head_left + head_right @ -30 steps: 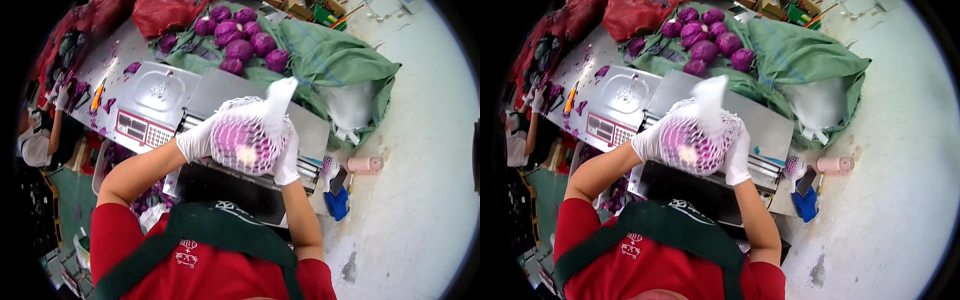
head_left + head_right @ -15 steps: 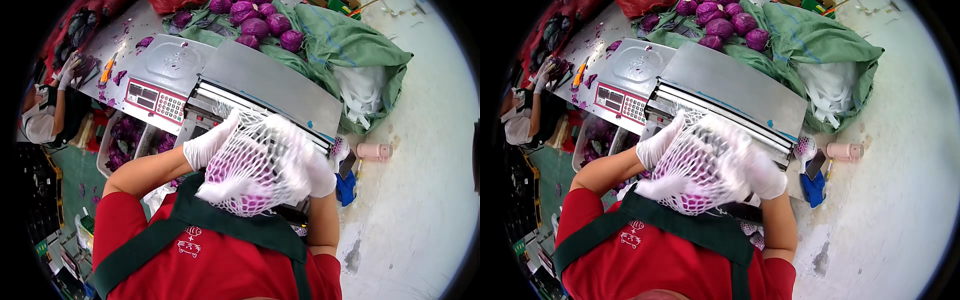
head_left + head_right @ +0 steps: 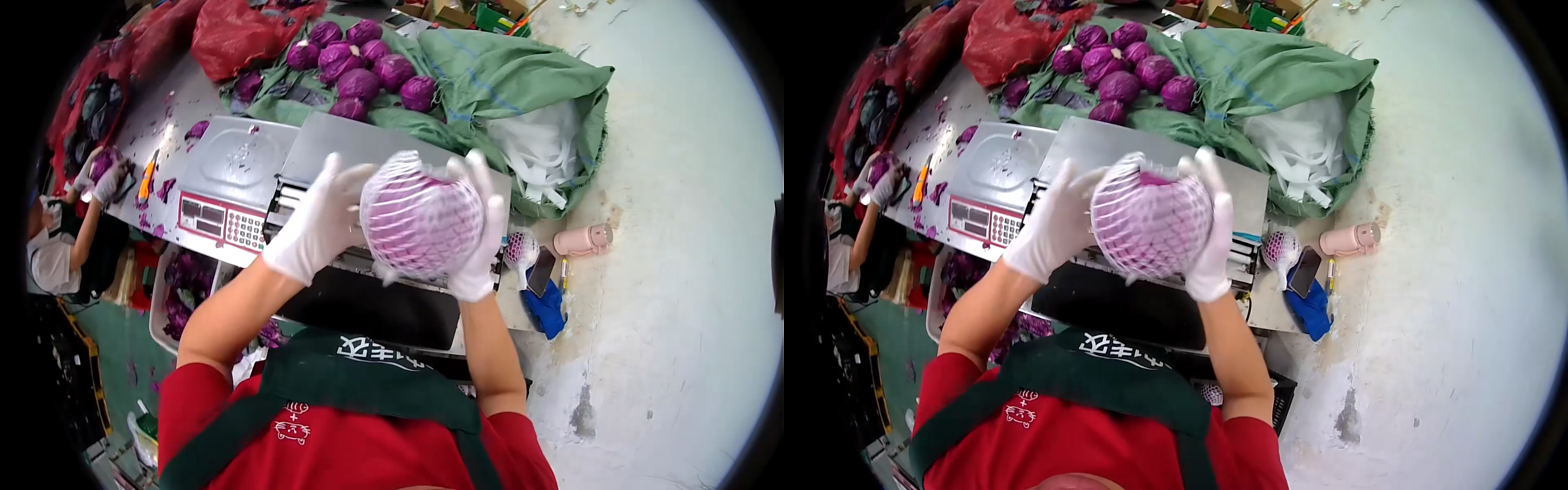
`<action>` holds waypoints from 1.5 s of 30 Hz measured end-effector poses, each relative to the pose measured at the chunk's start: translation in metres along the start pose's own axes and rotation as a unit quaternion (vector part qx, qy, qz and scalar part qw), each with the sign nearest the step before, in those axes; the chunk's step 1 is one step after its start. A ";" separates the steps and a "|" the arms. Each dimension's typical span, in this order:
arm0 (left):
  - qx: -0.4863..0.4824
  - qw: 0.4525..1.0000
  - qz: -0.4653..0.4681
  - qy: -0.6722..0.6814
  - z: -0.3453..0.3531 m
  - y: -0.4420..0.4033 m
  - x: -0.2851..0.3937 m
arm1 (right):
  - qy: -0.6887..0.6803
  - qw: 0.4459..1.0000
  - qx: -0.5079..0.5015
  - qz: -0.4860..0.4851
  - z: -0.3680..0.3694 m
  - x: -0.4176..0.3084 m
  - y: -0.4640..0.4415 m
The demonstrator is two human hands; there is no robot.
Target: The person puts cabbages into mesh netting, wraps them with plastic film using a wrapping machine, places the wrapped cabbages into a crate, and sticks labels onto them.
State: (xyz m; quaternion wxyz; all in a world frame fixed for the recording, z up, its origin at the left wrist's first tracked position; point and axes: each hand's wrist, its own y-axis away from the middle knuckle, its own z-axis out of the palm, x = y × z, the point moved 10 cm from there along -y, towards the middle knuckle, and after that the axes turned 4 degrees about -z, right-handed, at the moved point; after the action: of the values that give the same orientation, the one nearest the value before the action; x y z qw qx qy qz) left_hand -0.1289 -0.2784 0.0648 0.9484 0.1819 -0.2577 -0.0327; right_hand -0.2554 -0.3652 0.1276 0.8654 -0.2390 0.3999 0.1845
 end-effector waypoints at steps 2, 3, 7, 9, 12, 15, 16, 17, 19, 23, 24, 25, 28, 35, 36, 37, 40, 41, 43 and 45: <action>-0.014 0.990 0.128 -0.050 0.035 -0.027 0.026 | 0.154 0.982 0.106 -0.018 -0.019 -0.001 -0.039; 0.001 0.980 0.176 -0.087 0.038 -0.033 0.045 | 0.089 0.990 0.084 0.077 -0.019 0.022 -0.049; -0.041 0.899 0.332 -0.282 0.022 -0.079 0.070 | -0.009 0.977 0.075 0.201 -0.048 0.080 -0.076; -0.045 0.844 0.339 -0.414 0.006 -0.089 0.056 | 0.030 0.983 0.066 0.169 -0.075 0.096 -0.088; -0.034 0.791 0.351 -0.500 -0.009 -0.099 0.038 | 0.124 0.989 0.026 0.074 -0.084 0.092 -0.090; 0.010 0.747 0.376 -0.548 0.010 -0.080 0.049 | 0.206 0.977 -0.031 0.055 -0.080 0.089 -0.093; 0.029 0.734 0.414 -0.538 0.011 -0.076 0.054 | 0.264 0.961 -0.072 0.037 -0.070 0.080 -0.093; 0.039 0.736 0.421 -0.529 0.010 -0.076 0.058 | 0.337 0.937 -0.093 -0.025 -0.058 0.064 -0.090; 0.049 0.741 0.414 -0.526 0.020 -0.074 0.066 | 0.509 0.829 -0.183 -0.141 -0.018 0.041 -0.077; 0.009 0.803 0.419 -0.424 0.026 -0.066 0.062 | 0.669 0.704 -0.150 -0.187 -0.001 0.029 -0.071; 0.007 0.802 0.418 -0.425 0.028 -0.062 0.063 | 0.713 0.654 -0.100 -0.233 -0.004 0.014 -0.069; 0.002 0.806 0.409 -0.428 0.027 -0.060 0.063 | 0.742 0.613 -0.108 -0.248 -0.003 0.009 -0.063; 0.015 0.819 0.426 -0.384 0.018 -0.034 0.082 | 0.600 0.730 -0.185 -0.268 0.019 -0.029 -0.035; 0.084 0.551 0.364 -0.746 -0.055 -0.005 0.095 | 0.598 0.782 -0.068 -0.164 -0.098 -0.033 -0.017; 0.066 0.404 0.369 -0.834 -0.057 0.006 0.089 | 0.598 0.781 -0.067 -0.165 -0.103 -0.047 -0.013; 0.017 0.303 0.387 -0.871 -0.058 0.016 0.083 | 0.720 0.651 -0.178 -0.161 -0.088 -0.044 -0.002; -0.030 0.188 0.296 -0.936 -0.083 0.023 0.077 | 0.832 0.429 -0.318 -0.148 -0.088 -0.035 0.021; -0.031 0.189 0.297 -0.936 -0.083 0.022 0.076 | 0.840 0.376 -0.372 -0.123 -0.095 -0.026 0.028; -0.092 0.157 0.234 -0.955 -0.071 0.012 0.052 | 0.809 0.345 -0.453 -0.147 -0.101 -0.011 0.039; -0.124 0.164 0.267 -0.942 -0.052 0.002 0.035 | 0.792 0.348 -0.482 -0.138 -0.116 0.013 0.041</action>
State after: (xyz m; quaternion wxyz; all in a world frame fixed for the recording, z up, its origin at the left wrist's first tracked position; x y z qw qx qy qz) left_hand -0.0727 -0.2646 0.0404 -0.0555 -0.1871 -0.9798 0.0442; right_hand -0.3383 -0.3945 0.0410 -0.1052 -0.7016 0.7028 -0.0521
